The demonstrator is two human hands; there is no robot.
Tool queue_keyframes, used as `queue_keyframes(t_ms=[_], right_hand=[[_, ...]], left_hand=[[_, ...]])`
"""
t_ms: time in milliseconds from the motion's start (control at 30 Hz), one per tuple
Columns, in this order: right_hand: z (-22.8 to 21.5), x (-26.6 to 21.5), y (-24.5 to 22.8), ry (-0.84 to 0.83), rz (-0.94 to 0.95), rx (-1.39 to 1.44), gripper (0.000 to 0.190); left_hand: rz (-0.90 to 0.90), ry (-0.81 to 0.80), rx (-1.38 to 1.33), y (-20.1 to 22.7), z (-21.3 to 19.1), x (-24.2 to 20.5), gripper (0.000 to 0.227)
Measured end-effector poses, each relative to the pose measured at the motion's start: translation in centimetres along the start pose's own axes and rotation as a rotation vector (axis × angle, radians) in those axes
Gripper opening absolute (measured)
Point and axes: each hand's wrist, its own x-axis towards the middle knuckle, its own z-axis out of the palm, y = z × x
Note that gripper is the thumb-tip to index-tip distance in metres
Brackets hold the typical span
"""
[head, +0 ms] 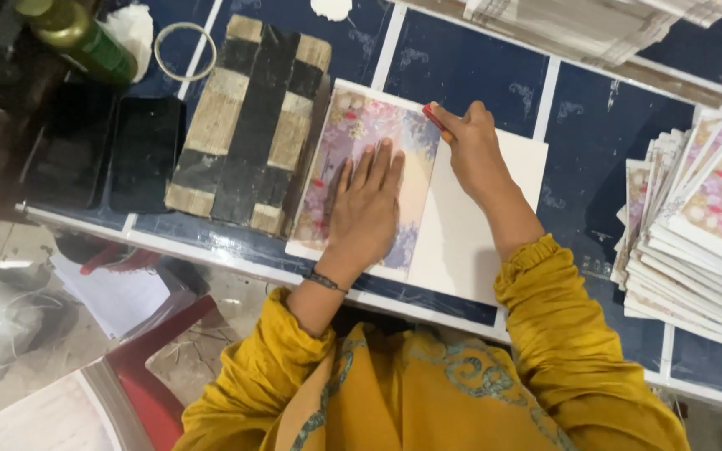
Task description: The person applies glue to the spine of a white paper sheet using a red glue stick. They then place a printed cover sheet onto the glued area, press it down, and repeat the process with multiple sheets.
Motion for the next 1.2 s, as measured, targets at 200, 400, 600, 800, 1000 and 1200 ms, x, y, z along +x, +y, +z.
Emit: queue_keyframes(t_ms=[200,400,600,800,1000,1200], right_hand=[[-2.5,-11.4,-8.1,-0.338,0.466,0.330,0.056],[-5.2,-19.4,-8.1,-0.139,-0.282,0.127,0.039],[-4.9,-20.4,-4.6,0.031,0.146,0.495,0.050],[-4.6,-19.5,-5.7,0.132,0.193,0.682,0.043],[-5.8,-20.4,-4.2,0.148,0.193,0.767,0.033],[-6.1,-21.6,-1.7,0.177,0.292,0.871,0.031]], left_hand=[[0.020,0.025,-0.048,-0.9,0.4,0.3,0.058],[0.311,-0.333,-0.208,-2.4,-3.3,-1.9,0.115],[0.374,-0.393,-0.273,-2.7,-6.1,-3.4,0.098],[0.401,-0.409,-0.054,0.0,-7.3,-2.9,0.087],[0.636,-0.284,0.136,0.8,-7.2,-2.8,0.062],[0.971,0.070,0.253,0.2,-6.1,-3.1,0.032]])
